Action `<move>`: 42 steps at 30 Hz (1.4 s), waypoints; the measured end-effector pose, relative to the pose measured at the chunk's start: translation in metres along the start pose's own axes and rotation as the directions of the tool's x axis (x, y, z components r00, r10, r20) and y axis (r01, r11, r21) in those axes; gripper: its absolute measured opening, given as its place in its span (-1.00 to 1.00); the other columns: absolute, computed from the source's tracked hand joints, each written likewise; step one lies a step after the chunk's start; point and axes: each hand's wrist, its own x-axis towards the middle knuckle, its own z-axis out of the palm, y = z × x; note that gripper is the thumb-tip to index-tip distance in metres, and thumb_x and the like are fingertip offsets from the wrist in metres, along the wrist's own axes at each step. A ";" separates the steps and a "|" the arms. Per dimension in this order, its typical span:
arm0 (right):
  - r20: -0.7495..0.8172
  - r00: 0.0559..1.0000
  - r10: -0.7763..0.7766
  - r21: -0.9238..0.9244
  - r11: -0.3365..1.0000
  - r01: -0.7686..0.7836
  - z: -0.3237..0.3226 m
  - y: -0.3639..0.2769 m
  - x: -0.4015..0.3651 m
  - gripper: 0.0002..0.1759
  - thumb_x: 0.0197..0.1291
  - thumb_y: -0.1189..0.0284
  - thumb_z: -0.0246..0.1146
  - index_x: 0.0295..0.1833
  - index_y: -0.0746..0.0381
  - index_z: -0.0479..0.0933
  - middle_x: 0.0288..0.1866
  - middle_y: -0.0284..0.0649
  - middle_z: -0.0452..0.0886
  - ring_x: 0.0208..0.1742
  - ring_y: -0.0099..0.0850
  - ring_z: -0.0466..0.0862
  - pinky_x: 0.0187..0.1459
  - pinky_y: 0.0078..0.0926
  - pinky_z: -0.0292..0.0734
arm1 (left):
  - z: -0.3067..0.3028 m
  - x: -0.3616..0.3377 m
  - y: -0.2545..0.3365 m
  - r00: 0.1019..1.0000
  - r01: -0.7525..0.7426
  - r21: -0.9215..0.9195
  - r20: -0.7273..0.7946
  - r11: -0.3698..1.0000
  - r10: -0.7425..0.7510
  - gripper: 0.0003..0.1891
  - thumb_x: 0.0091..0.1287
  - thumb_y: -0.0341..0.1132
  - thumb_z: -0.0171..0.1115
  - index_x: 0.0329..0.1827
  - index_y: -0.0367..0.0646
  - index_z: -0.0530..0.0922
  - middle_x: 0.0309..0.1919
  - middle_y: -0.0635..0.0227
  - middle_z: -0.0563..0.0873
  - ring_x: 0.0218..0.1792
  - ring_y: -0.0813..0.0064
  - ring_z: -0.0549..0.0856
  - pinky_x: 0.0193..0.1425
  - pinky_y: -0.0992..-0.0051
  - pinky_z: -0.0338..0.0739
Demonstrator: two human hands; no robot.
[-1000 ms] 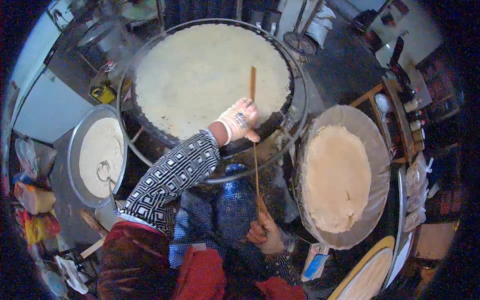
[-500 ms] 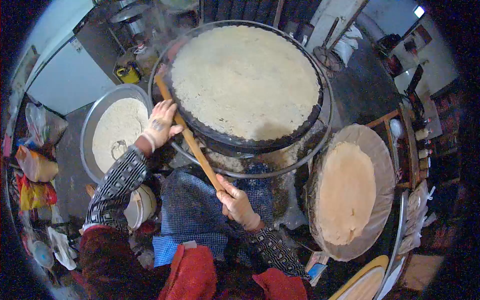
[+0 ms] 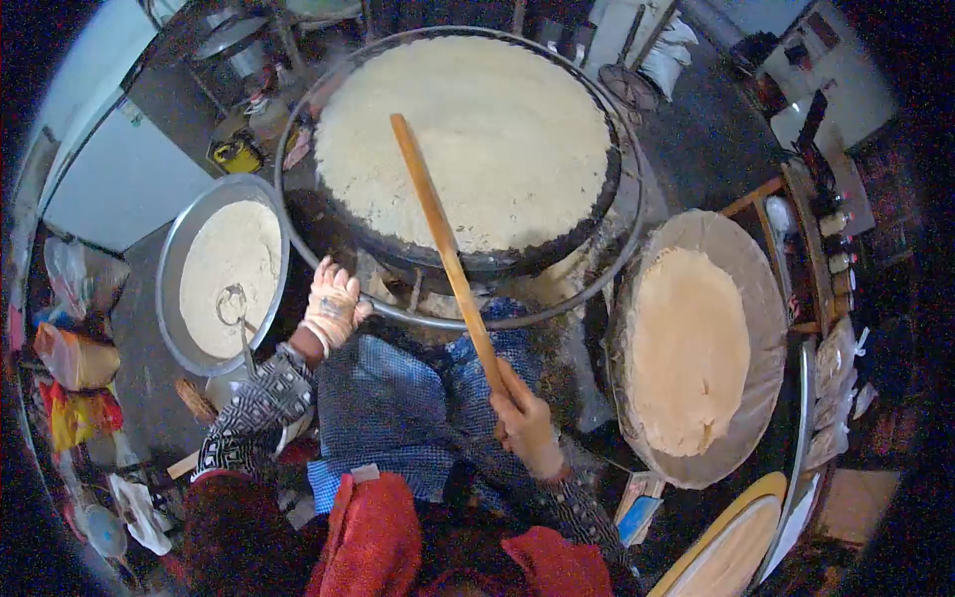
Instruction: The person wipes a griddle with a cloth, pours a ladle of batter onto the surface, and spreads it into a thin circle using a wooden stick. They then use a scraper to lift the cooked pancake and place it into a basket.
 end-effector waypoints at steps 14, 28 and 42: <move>-0.101 0.959 0.265 0.458 0.868 -0.192 -0.046 -0.006 -0.052 -0.37 0.37 0.30 -0.02 0.50 0.05 -0.04 -0.73 -0.45 0.18 -0.81 -0.65 0.18 -0.74 -0.66 0.18 | -0.050 0.222 0.200 0.727 -0.668 -0.075 -0.278 0.740 0.628 -0.16 -0.17 0.17 0.36 0.09 -0.32 0.44 0.11 -0.05 0.49 0.24 0.01 0.39 0.38 0.16 0.19; 0.437 0.896 0.076 0.343 0.907 -0.244 0.027 -0.038 0.092 -0.45 0.41 0.31 -0.06 0.48 -0.01 0.07 -0.76 -0.48 0.16 -0.83 -0.66 0.10 -0.75 -0.68 0.06 | -0.048 0.170 -0.037 0.958 -0.241 -0.063 -0.178 0.969 0.226 -0.35 -0.03 0.11 0.25 -0.04 -0.28 0.49 0.03 0.06 0.52 0.24 0.02 0.38 0.38 0.18 0.18; 0.259 0.952 -0.163 0.042 0.987 0.157 0.079 0.021 0.101 -0.54 0.31 0.36 0.11 0.33 -0.06 0.38 -0.53 -0.53 0.46 -0.67 -0.67 0.40 -0.65 -0.67 0.31 | 0.024 0.001 -0.061 0.979 -0.202 -0.039 -0.035 0.979 0.201 -0.59 -0.06 -0.26 0.21 -0.18 -0.36 0.46 -0.15 -0.07 0.48 0.14 -0.07 0.39 0.43 -0.09 0.04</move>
